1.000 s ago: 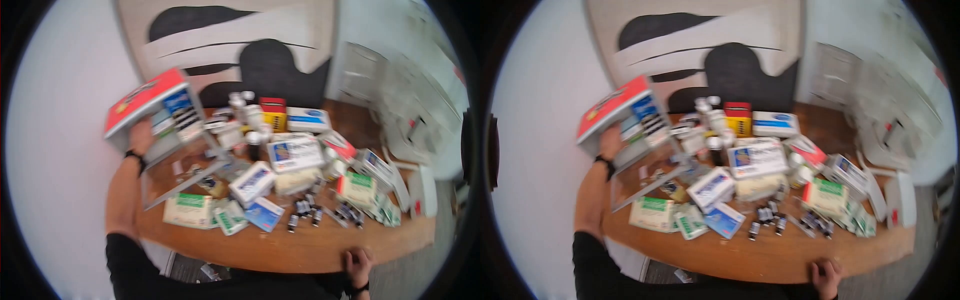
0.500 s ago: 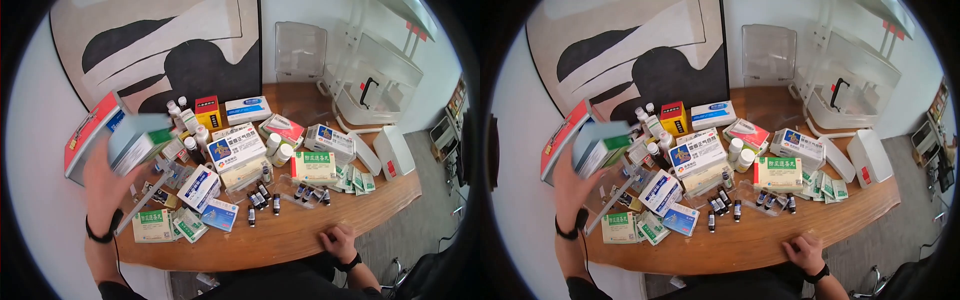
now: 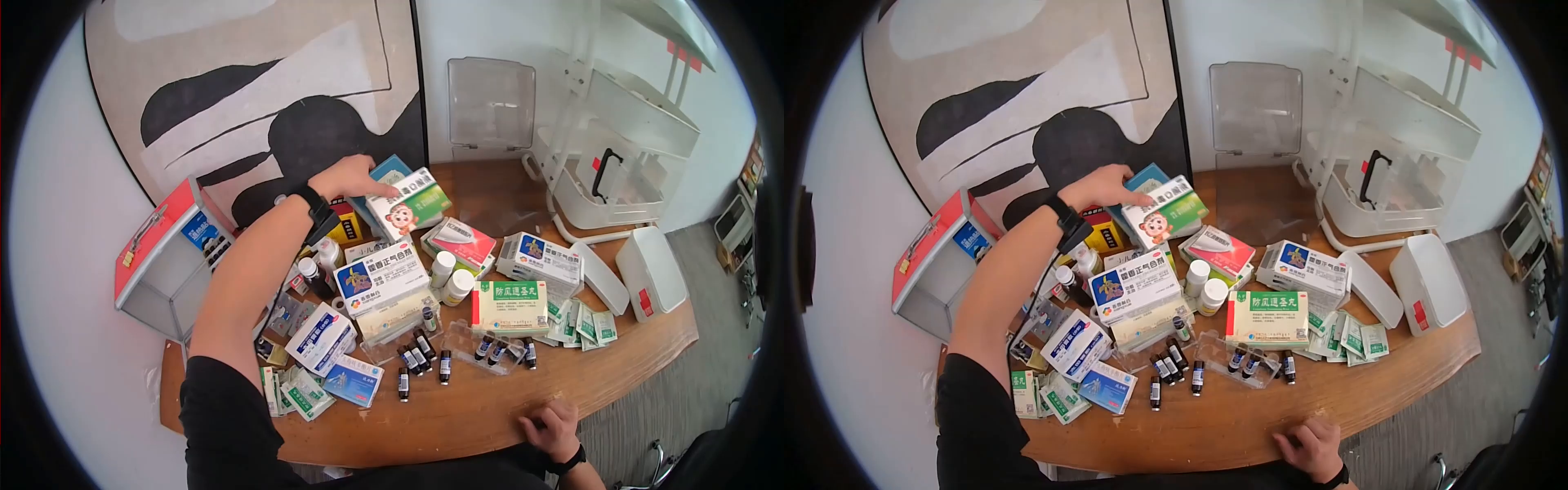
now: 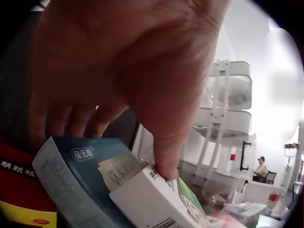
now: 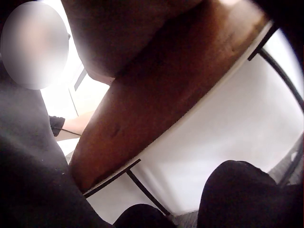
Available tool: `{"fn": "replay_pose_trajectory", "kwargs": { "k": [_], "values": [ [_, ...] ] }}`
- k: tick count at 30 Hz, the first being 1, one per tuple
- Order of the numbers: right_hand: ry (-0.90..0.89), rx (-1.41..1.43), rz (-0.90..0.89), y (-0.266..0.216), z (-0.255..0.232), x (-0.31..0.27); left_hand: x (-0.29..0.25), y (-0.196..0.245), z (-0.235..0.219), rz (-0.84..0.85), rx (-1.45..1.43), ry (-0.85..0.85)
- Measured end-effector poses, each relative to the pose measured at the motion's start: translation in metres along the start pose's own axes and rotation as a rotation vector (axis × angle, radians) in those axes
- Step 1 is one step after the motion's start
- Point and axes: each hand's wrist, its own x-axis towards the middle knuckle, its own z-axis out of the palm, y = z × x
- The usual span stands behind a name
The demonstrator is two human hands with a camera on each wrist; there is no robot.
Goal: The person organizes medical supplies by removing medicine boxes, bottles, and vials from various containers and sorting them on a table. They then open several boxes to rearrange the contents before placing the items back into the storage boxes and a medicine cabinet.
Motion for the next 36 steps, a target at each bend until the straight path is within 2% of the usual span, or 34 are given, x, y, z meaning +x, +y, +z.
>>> {"fn": "replay_pose_trajectory", "kwargs": {
  "k": [1, 3, 4, 6, 8, 9, 10, 12, 14, 15, 17, 18, 19, 20, 21, 23, 24, 25, 26, 27, 30, 31, 32, 34, 36],
  "values": [
    [-0.016, 0.045, 0.020, -0.002, -0.002, 0.001, -0.009, 0.000, 0.006, -0.022, 0.001, -0.009],
    [-0.014, 0.023, 0.018, 0.003, 0.000, -0.012, -0.047, -0.006, -0.001, 0.330, 0.158, 0.384],
    [0.004, -0.019, 0.019, 0.007, 0.005, -0.016, -0.078, -0.003, -0.006, 0.305, 0.124, 0.433],
    [0.033, 0.008, -0.008, 0.013, 0.010, -0.018, -0.148, 0.007, -0.023, 0.191, 0.042, 0.303],
    [-0.014, 0.043, -0.058, -0.001, -0.006, 0.001, -0.205, -0.011, -0.027, 0.002, -0.033, 0.275],
    [-0.037, 0.027, -0.059, -0.005, -0.011, 0.007, -0.233, -0.018, -0.032, -0.038, -0.002, 0.307],
    [-0.042, 0.037, -0.078, -0.006, -0.011, 0.011, -0.257, -0.034, -0.035, -0.057, 0.003, 0.318],
    [-0.073, 0.052, -0.052, -0.008, -0.012, 0.012, -0.300, -0.085, -0.029, -0.290, 0.086, 0.365],
    [-0.079, 0.050, -0.043, -0.010, -0.012, 0.012, -0.326, -0.146, -0.028, -0.450, 0.052, 0.462],
    [-0.082, 0.046, -0.024, -0.011, -0.012, 0.011, -0.335, -0.172, -0.028, -0.457, 0.048, 0.463],
    [-0.070, 0.059, -0.034, -0.015, -0.011, 0.015, -0.340, -0.217, -0.030, -0.503, 0.194, 0.669],
    [-0.051, 0.073, -0.036, -0.016, -0.011, 0.016, -0.334, -0.240, -0.030, -0.501, 0.193, 0.672],
    [-0.046, 0.070, -0.036, -0.017, -0.010, 0.015, -0.325, -0.262, -0.031, -0.599, 0.186, 0.717],
    [-0.058, 0.048, -0.016, -0.016, -0.009, 0.013, -0.318, -0.263, -0.036, -0.695, 0.177, 0.759],
    [-0.070, 0.025, 0.006, -0.016, -0.009, 0.011, -0.313, -0.263, -0.038, -0.687, 0.174, 0.761],
    [-0.063, -0.009, 0.016, -0.016, -0.008, 0.009, -0.298, -0.261, -0.042, -0.662, -0.140, 0.798],
    [-0.061, -0.036, 0.021, -0.016, -0.007, 0.008, -0.290, -0.281, -0.040, -0.651, -0.144, 0.797],
    [-0.056, -0.042, 0.026, -0.016, -0.007, 0.007, -0.282, -0.310, -0.034, -0.616, -0.321, 0.815],
    [-0.050, -0.051, 0.028, -0.016, -0.006, 0.007, -0.275, -0.309, -0.037, -0.576, -0.497, 0.828],
    [-0.045, -0.062, 0.029, -0.016, -0.005, 0.007, -0.270, -0.307, -0.034, -0.635, -0.609, 0.892],
    [-0.057, -0.096, 0.030, -0.016, -0.007, 0.008, -0.270, -0.318, -0.033, -0.629, -0.632, 0.907],
    [-0.065, -0.100, 0.033, -0.017, -0.007, 0.010, -0.270, -0.324, -0.030, -0.558, -0.677, 0.925],
    [-0.061, -0.070, 0.021, -0.018, -0.007, 0.014, -0.269, -0.313, -0.030, -0.575, -0.627, 0.940],
    [-0.071, -0.035, 0.007, -0.020, -0.006, 0.017, -0.267, -0.323, -0.028, -0.666, -0.506, 0.938],
    [-0.079, 0.016, 0.022, -0.021, -0.008, 0.020, -0.268, -0.327, -0.029, -0.723, -0.502, 0.991]
  ]
}}
